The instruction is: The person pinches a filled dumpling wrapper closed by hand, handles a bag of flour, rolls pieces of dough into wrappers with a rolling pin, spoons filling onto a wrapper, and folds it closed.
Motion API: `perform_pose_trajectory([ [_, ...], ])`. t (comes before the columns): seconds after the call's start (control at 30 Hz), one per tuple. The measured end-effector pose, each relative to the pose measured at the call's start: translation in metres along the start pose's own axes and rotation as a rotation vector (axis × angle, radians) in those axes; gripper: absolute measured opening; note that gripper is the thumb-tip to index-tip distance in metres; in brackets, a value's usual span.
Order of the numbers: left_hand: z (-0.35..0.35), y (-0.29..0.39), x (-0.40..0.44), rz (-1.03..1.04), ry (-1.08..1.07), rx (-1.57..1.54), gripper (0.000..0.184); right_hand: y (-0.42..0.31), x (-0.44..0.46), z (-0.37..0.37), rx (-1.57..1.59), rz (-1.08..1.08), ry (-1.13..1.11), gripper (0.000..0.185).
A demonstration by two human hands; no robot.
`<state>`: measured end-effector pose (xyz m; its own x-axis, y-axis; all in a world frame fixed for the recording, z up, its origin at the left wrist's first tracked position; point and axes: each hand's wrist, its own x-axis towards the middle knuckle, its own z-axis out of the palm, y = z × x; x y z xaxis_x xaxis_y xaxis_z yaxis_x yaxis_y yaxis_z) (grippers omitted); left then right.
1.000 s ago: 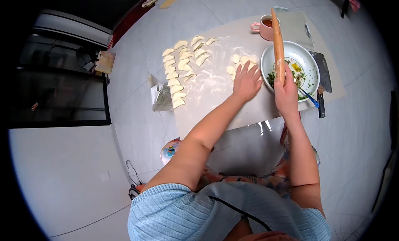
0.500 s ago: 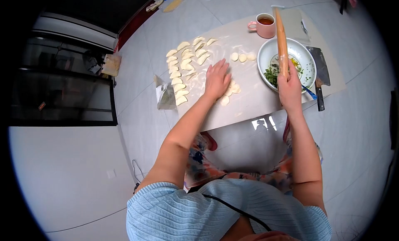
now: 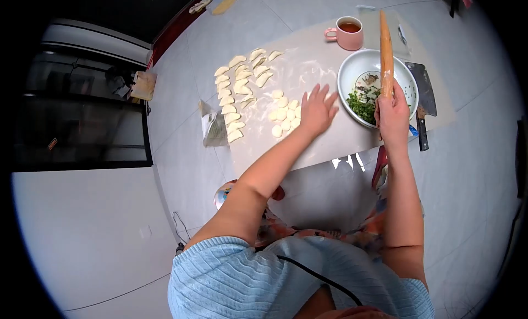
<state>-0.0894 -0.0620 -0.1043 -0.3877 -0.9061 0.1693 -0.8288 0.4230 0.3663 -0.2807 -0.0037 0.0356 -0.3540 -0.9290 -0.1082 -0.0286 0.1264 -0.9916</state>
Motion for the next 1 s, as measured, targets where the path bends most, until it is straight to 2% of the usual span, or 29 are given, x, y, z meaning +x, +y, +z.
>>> perform_pose_trajectory([
  [0.07, -0.015, 0.003, -0.041, 0.098, -0.059, 0.065, 0.042, 0.006, 0.000, 0.001, -0.015, -0.090, 0.014, 0.049],
  [0.2, -0.032, -0.012, -0.100, 0.176, -0.085, 0.117, 0.044, 0.009, -0.004, 0.006, -0.002, -0.077, -0.007, 0.049],
  [0.3, -0.050, -0.020, -0.127, -0.034, -0.077, 0.104, 0.054, 0.014, -0.004, 0.010, -0.031, -0.101, -0.013, 0.049],
  [0.33, -0.050, -0.026, -0.137, -0.036, -0.085, 0.098, 0.054, 0.014, -0.003, 0.009, -0.069, -0.109, -0.004, 0.049],
  [0.4, -0.044, -0.040, -0.152, -0.229, 0.165, -0.050, 0.059, 0.014, -0.001, 0.008, -0.106, -0.128, 0.004, 0.049],
  [0.43, -0.043, -0.042, -0.158, -0.291, 0.209, -0.094, 0.060, 0.014, -0.001, 0.008, -0.106, -0.130, 0.002, 0.049],
  [0.53, -0.051, -0.040, -0.172, -0.330, 0.107, -0.240, 0.061, 0.011, 0.000, 0.004, -0.103, -0.101, 0.026, 0.049],
  [0.57, -0.046, -0.033, -0.179, -0.286, 0.074, -0.146, 0.063, 0.008, 0.000, 0.002, -0.093, -0.075, 0.028, 0.050],
  [0.73, -0.037, 0.020, -0.198, -0.227, 0.092, -0.080, 0.070, 0.003, 0.000, -0.003, 0.022, -0.089, 0.031, 0.049],
  [0.8, -0.040, 0.032, -0.194, -0.144, -0.132, -0.011, 0.069, 0.000, -0.001, -0.005, 0.050, -0.105, 0.031, 0.050],
  [0.83, -0.041, 0.033, -0.190, -0.024, -0.192, 0.045, 0.069, -0.001, -0.002, -0.006, 0.049, -0.105, 0.032, 0.050],
  [1.0, -0.040, 0.013, -0.150, -0.004, -0.139, -0.043, 0.064, 0.001, 0.000, -0.008, 0.061, -0.084, 0.032, 0.050],
])
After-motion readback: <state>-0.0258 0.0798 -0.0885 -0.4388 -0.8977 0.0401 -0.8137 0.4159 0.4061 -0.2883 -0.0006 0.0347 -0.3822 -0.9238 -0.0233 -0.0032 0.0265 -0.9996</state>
